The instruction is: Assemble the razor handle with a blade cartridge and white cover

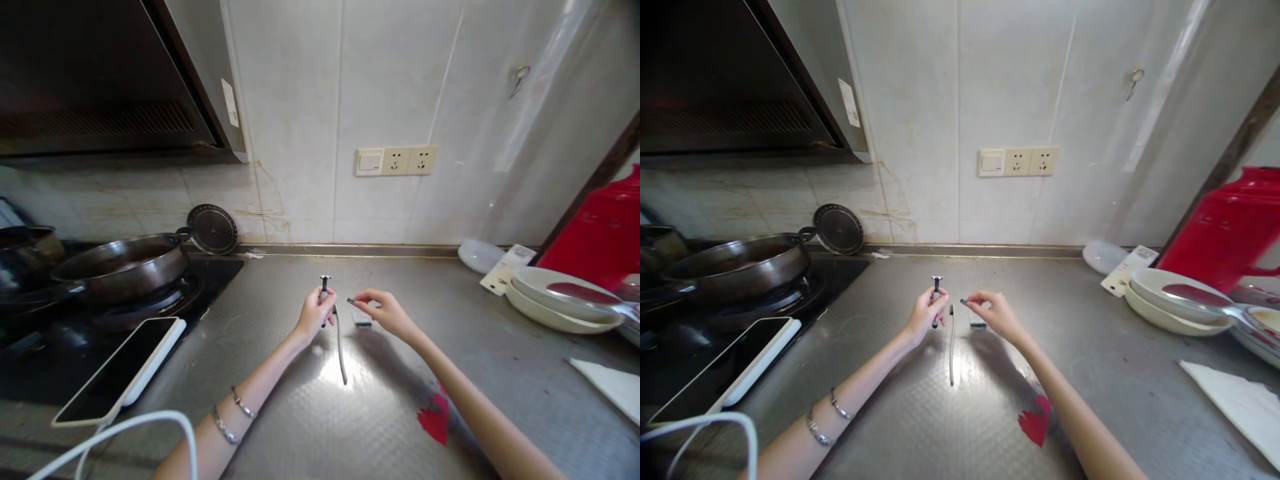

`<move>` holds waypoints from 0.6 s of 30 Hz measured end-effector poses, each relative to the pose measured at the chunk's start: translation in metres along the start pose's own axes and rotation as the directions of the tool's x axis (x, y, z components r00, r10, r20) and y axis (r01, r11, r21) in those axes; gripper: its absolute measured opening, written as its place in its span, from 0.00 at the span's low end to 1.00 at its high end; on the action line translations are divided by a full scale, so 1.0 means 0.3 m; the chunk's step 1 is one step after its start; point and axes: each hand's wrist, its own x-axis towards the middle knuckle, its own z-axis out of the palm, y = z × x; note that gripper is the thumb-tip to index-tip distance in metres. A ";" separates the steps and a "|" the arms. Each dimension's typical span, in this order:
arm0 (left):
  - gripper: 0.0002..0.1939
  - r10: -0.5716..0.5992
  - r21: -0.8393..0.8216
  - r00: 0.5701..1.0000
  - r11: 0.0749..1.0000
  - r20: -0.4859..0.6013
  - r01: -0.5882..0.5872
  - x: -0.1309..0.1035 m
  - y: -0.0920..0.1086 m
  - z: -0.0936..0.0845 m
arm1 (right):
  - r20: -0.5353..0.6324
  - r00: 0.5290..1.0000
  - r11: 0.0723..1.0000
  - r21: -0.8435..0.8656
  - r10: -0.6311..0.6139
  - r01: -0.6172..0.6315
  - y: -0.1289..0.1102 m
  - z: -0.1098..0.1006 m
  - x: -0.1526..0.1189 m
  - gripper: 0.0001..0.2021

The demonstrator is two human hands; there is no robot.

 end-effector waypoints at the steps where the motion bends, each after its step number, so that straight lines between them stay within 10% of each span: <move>1: 0.14 0.004 0.015 1.000 1.000 -0.003 -0.004 0.000 -0.003 0.001 | -0.016 1.000 0.999 0.039 0.006 -0.005 -0.010 0.004 -0.001 0.16; 18: 0.16 -0.043 -0.030 0.999 0.999 -0.028 0.042 0.007 -0.002 -0.003 | -0.153 0.966 0.977 -0.060 -0.210 0.203 -0.058 0.034 -0.026 0.17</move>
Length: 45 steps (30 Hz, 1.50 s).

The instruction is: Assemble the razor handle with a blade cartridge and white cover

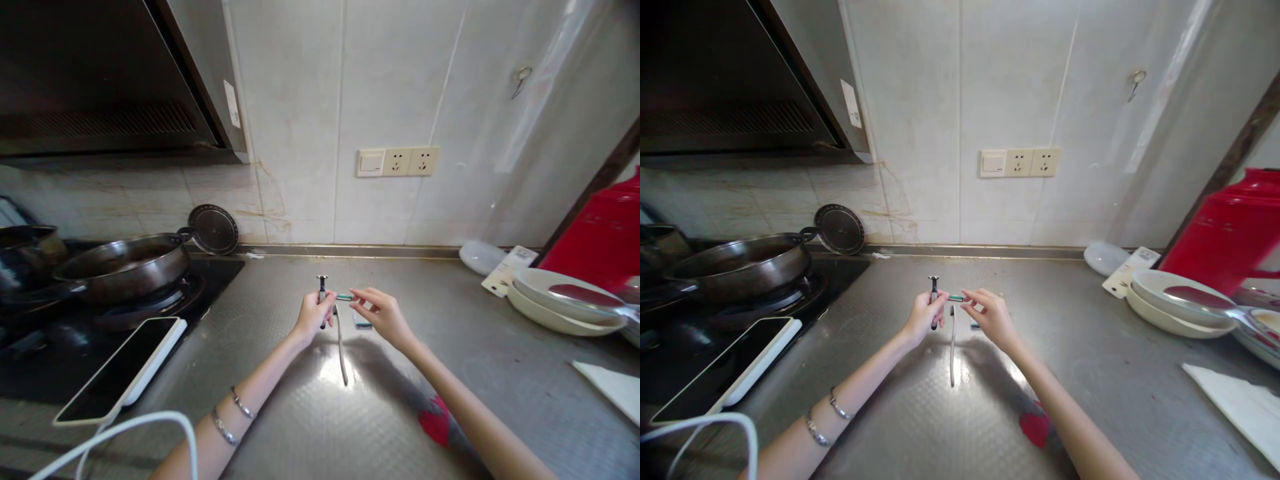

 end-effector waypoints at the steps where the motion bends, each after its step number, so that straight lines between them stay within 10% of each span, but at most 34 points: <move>1: 0.16 -0.008 -0.012 1.000 1.000 -0.001 0.008 0.001 0.001 -0.001 | 0.000 1.000 1.000 -0.017 -0.021 0.021 0.003 -0.002 -0.001 0.16; 13: 0.16 -0.043 -0.081 0.998 0.996 0.036 0.046 -0.003 0.019 0.000 | 0.000 0.995 0.985 -0.141 -0.098 0.097 0.012 -0.008 0.008 0.16; 27: 0.20 0.057 -0.025 0.998 0.998 -0.026 -0.057 -0.018 0.001 0.016 | -0.082 0.933 0.841 0.466 0.351 -0.275 0.070 0.039 0.168 0.20; 45: 0.16 0.026 0.086 0.997 0.996 0.070 -0.032 -0.041 -0.023 0.036 | 0.016 0.980 0.861 0.476 0.198 -0.181 0.071 0.031 0.155 0.14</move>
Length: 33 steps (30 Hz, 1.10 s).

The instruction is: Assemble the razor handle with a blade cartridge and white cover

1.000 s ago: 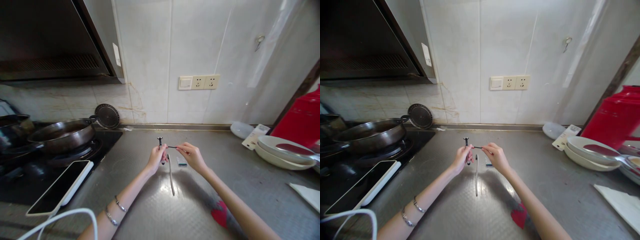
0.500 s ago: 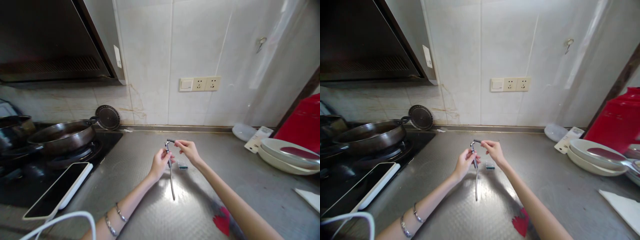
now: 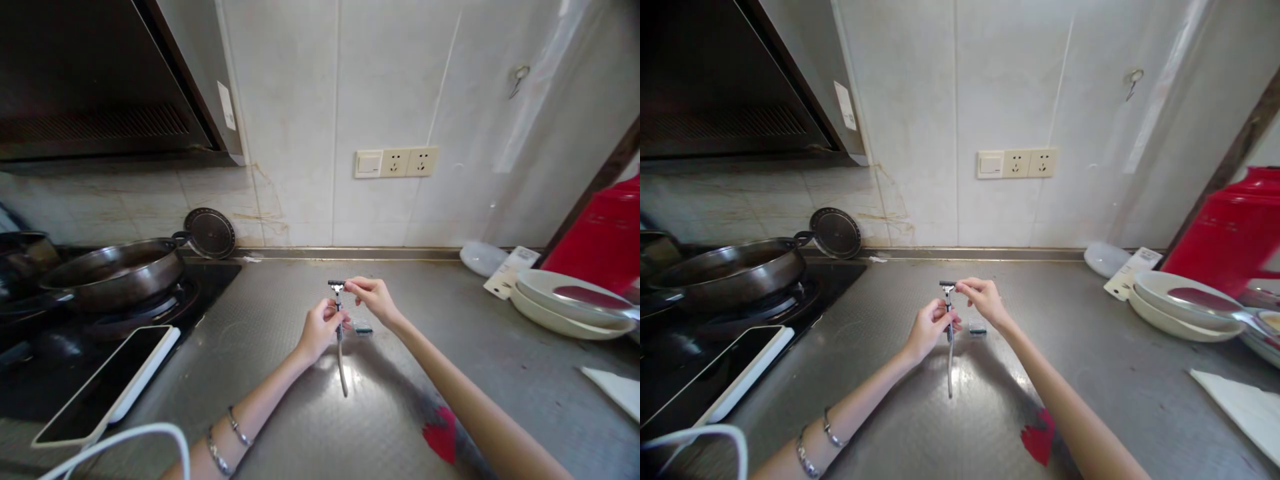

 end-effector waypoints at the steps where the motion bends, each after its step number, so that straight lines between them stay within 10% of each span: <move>1: 0.16 0.003 0.003 1.000 1.000 0.000 -0.003 0.001 0.000 0.000 | 0.000 1.000 1.000 0.003 -0.001 0.001 -0.002 0.000 -0.002 0.14; 33: 0.13 0.012 0.106 0.997 0.994 0.072 -0.020 -0.014 -0.010 0.013 | -0.016 1.000 0.999 -0.052 -0.007 0.006 -0.020 -0.042 -0.061 0.15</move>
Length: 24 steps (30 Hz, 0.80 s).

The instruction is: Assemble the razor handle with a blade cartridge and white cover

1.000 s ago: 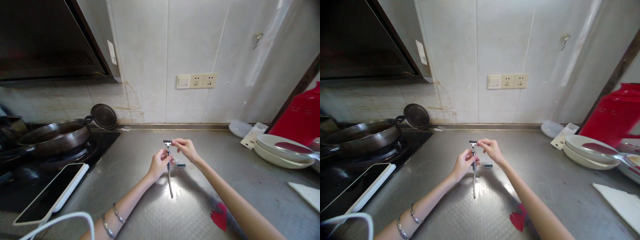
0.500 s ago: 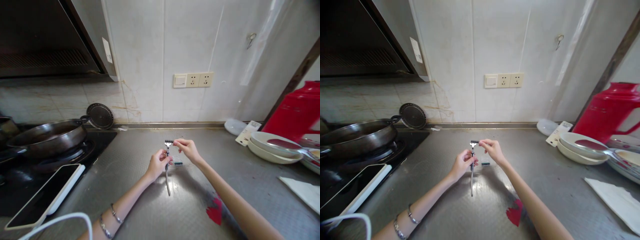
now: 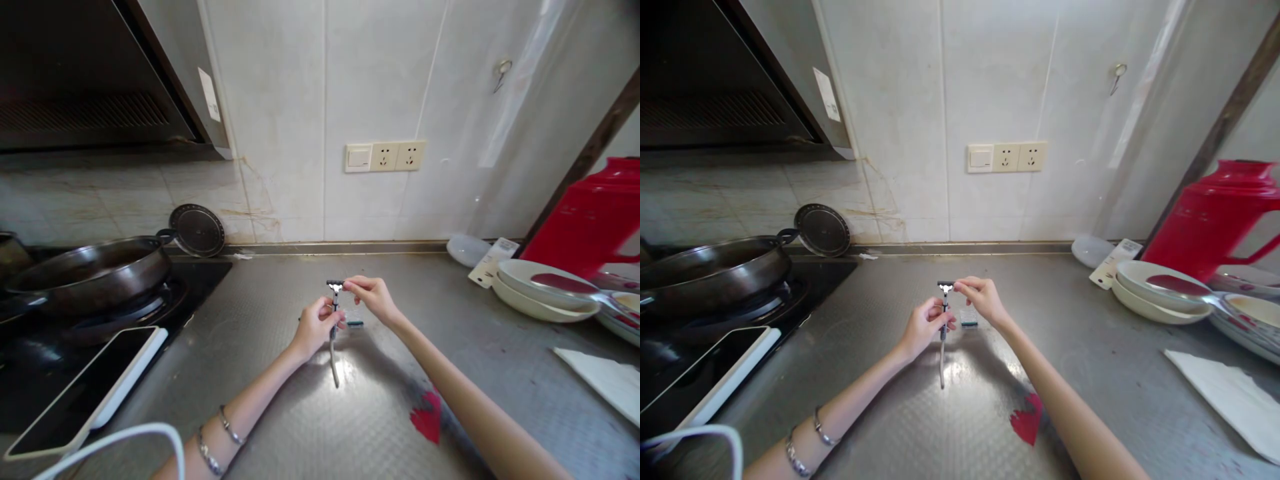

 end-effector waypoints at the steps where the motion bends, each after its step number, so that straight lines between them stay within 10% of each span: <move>1: 0.13 0.002 0.002 1.000 1.000 0.002 -0.002 0.000 0.000 0.000 | 0.003 1.000 1.000 0.000 0.000 0.000 -0.001 0.001 -0.001 0.14; 24: 0.17 -0.040 -0.042 0.999 0.998 0.009 0.040 0.001 0.001 0.005 | 0.027 0.997 0.997 -0.034 -0.067 0.068 -0.006 0.002 -0.009 0.16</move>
